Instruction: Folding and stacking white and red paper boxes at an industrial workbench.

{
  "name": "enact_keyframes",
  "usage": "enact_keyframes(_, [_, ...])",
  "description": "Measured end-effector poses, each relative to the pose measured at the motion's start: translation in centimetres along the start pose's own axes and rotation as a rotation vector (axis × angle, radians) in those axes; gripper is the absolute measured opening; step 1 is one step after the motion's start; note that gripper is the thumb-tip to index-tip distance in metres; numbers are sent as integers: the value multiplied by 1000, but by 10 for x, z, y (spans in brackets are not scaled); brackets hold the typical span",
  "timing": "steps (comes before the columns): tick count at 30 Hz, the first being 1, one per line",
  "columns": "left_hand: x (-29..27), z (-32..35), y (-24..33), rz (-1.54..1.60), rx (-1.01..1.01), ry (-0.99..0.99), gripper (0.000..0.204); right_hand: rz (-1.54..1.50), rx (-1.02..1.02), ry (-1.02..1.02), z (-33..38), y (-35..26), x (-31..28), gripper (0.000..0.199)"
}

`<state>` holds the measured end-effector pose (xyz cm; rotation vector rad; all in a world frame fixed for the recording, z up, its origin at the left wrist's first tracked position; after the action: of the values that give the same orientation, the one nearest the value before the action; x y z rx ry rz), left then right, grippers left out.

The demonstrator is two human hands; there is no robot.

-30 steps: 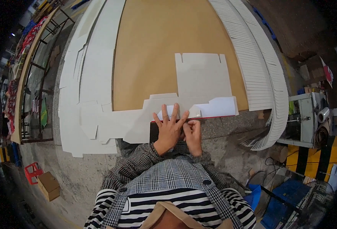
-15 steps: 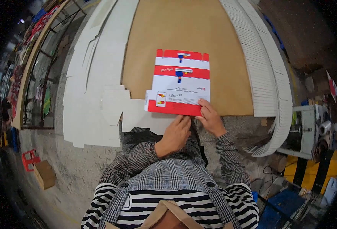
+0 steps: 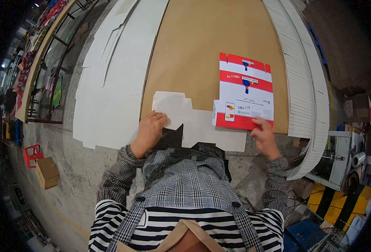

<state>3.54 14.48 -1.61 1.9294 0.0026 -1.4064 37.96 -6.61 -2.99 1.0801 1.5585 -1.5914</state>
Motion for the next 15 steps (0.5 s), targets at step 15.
enact_keyframes(15, [27, -18, 25, 190, 154, -130, 55, 372, -49, 102, -9, -58, 20, 27])
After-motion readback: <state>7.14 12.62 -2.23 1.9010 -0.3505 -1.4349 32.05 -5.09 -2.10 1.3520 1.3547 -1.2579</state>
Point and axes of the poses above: each hand's wrist, its own z-axis away from the middle knuckle, its own x-axis out of the palm, y = z × x, the point moved 8 cm from there along -z, towards the middle knuckle, and after that the axes turned 10 degrees about z, right-handed, at the moved point
